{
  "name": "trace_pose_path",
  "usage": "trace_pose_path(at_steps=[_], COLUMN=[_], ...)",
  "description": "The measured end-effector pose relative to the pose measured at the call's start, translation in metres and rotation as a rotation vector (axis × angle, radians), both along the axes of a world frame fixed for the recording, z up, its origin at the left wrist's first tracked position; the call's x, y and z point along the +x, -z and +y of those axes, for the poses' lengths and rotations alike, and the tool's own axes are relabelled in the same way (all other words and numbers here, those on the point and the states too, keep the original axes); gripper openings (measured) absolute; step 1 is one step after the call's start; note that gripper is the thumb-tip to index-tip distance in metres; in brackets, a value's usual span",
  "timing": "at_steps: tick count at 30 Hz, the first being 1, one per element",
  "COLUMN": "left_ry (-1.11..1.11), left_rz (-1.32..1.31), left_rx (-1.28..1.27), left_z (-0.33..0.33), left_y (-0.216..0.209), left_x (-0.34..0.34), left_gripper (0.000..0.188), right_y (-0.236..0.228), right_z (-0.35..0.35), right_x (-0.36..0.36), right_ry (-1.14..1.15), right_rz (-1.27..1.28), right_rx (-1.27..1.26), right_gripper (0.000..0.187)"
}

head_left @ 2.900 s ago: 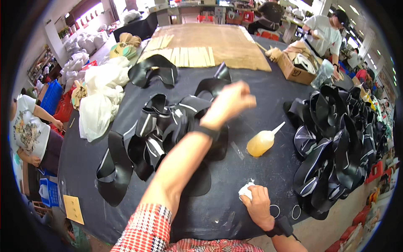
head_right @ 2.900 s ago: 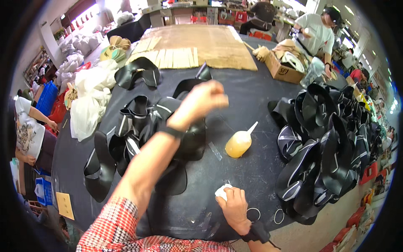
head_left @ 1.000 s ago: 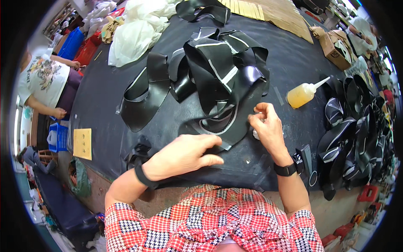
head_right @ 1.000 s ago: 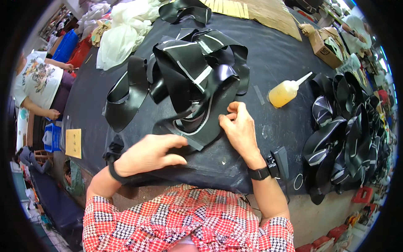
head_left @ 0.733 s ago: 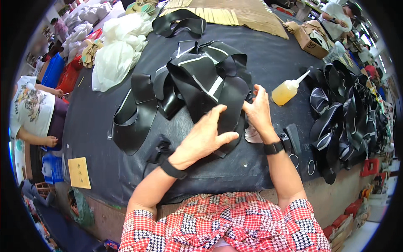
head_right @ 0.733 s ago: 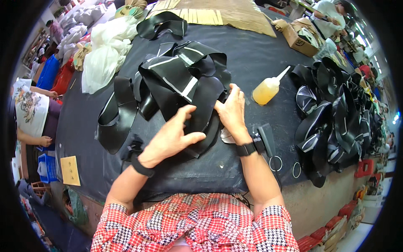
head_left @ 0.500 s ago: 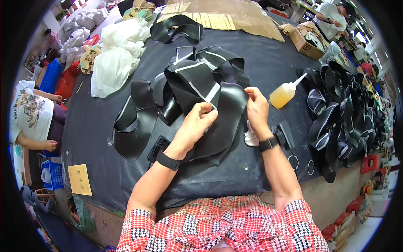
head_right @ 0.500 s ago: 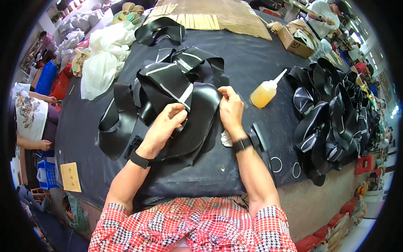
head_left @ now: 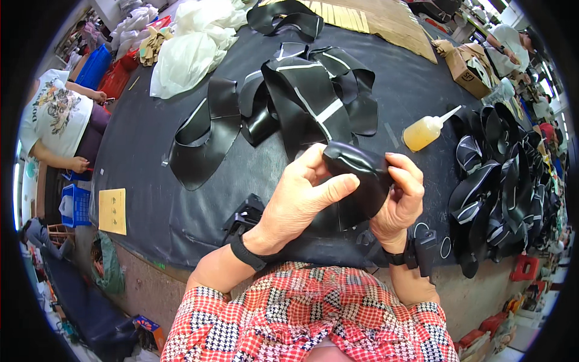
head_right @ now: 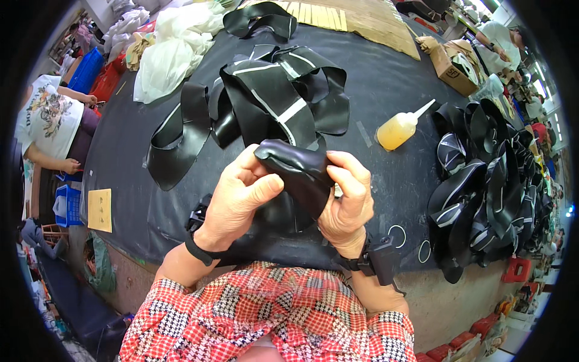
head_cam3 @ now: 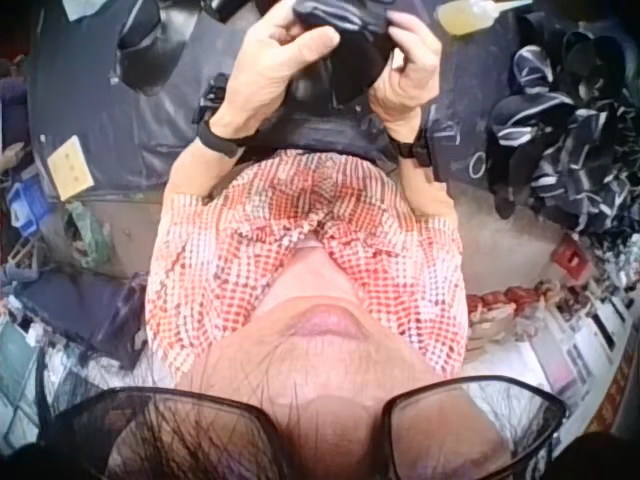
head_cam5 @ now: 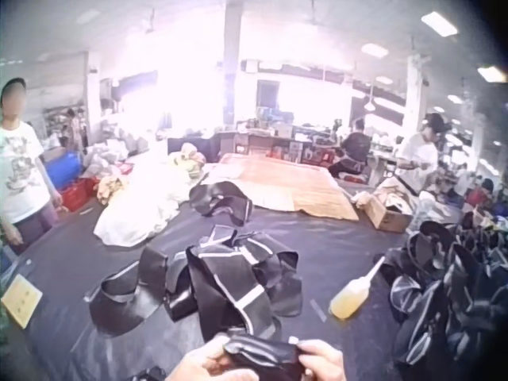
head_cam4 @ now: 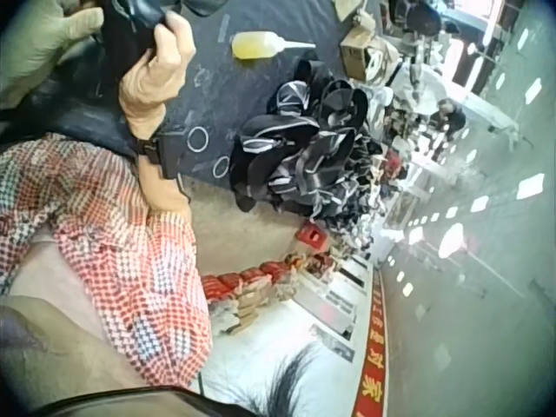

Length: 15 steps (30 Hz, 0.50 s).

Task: Apply adhesive to shoe upper components and assemble them.

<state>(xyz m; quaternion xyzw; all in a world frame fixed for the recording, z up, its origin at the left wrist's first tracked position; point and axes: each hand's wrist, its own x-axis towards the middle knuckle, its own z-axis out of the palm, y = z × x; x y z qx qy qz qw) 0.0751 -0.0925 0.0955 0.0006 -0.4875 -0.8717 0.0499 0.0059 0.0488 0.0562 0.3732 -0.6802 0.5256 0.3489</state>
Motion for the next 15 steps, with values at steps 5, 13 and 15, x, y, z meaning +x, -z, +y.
trace_pose_path(at_steps=[5, 13, 15], left_ry=[0.032, 0.384, 0.452], left_rz=[-0.020, -0.238, -0.279], left_rx=[0.001, -0.113, -0.167], left_z=[0.021, 0.069, 0.082], left_y=[0.006, 0.007, 0.010], left_x=[0.002, -0.010, -0.011], left_gripper=[0.021, 0.021, 0.019], right_y=[0.000, -0.079, -0.066], right_z=[0.031, 0.138, 0.139], right_x=[0.004, -0.011, -0.024], right_ry=[-0.017, -0.374, -0.667], right_rz=[-0.221, -1.012, -1.052], right_rx=[0.215, 0.314, 0.440], right_gripper=[0.036, 0.037, 0.042])
